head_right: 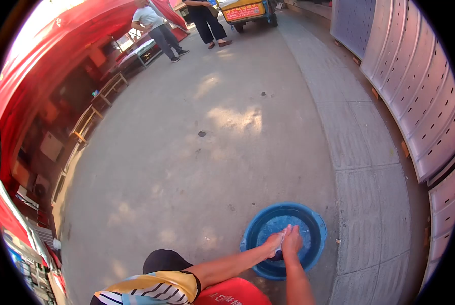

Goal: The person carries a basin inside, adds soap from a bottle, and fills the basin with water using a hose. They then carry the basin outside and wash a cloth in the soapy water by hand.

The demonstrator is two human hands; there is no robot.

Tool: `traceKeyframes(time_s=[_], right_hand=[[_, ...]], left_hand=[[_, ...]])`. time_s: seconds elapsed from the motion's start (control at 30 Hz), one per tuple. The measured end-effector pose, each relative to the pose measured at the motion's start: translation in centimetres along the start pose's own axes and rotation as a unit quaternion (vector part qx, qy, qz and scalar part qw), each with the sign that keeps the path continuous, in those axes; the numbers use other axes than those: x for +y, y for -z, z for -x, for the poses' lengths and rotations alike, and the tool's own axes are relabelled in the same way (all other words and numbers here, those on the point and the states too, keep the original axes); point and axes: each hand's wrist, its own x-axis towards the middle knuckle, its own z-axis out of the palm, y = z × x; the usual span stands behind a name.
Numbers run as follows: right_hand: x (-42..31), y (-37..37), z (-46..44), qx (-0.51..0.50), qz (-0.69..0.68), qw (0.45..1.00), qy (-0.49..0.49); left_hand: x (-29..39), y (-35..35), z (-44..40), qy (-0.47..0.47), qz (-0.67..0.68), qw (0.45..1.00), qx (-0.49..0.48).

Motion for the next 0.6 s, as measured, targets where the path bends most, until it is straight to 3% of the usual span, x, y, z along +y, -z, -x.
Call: traceKeyframes(time_s=[0.07, 0.1, 0.17, 0.2, 0.23, 0.27, 0.3, 0.37, 0.43, 0.5, 0.53, 0.6], right_hand=[[-3.3, 0.6, 1.3, -0.034, 0.012, 0.999, 0.018], [-3.8, -0.8, 2.6, -0.009, 0.031, 0.997, 0.07], [-2.6, -0.6, 1.9, -0.012, 0.067, 0.996, 0.058], [-1.3, 0.3, 0.7, -0.003, 0.065, 0.997, 0.031], [0.2, 1.0, -0.3, 0.009, 0.064, 0.998, -0.023], [0.3, 0.8, 0.0, 0.029, 0.053, 0.998, -0.009], [-1.6, 0.9, 0.9, 0.008, 0.063, 0.998, 0.007], [-3.8, -0.4, 2.8, -0.037, 0.038, 0.997, 0.06], [-1.7, 0.7, 0.9, -0.027, 0.039, 0.999, 0.014], [6.3, -2.1, -3.1, 0.096, -0.098, 0.99, -0.036], [4.7, 0.0, -2.8, -0.012, -0.333, 0.925, -0.183], [2.5, -0.4, -1.3, -0.014, -0.279, 0.96, -0.023]], left_hand=[[2.5, 2.1, -0.3, 0.038, 0.128, 0.991, -0.017], [0.3, 6.0, -4.7, 0.055, 0.053, 0.995, -0.064], [0.4, 4.5, -3.1, -0.031, 0.147, 0.983, -0.107], [2.6, 1.6, 0.9, 0.034, 0.093, 0.995, -0.01], [6.7, -1.0, 6.0, 0.06, 0.004, 0.998, 0.024], [5.3, -0.4, 4.1, 0.049, -0.054, 0.997, 0.039], [4.7, 1.1, 2.5, 0.066, 0.024, 0.997, -0.018], [4.5, 3.0, 1.2, 0.072, 0.065, 0.995, -0.003], [3.9, 2.2, 1.2, 0.028, 0.11, 0.993, 0.016], [5.9, 1.4, 3.5, 0.068, 0.113, 0.99, -0.051], [6.5, 1.7, 4.0, 0.088, 0.117, 0.986, -0.084], [6.0, 3.6, 1.2, 0.054, 0.109, 0.987, -0.103]])
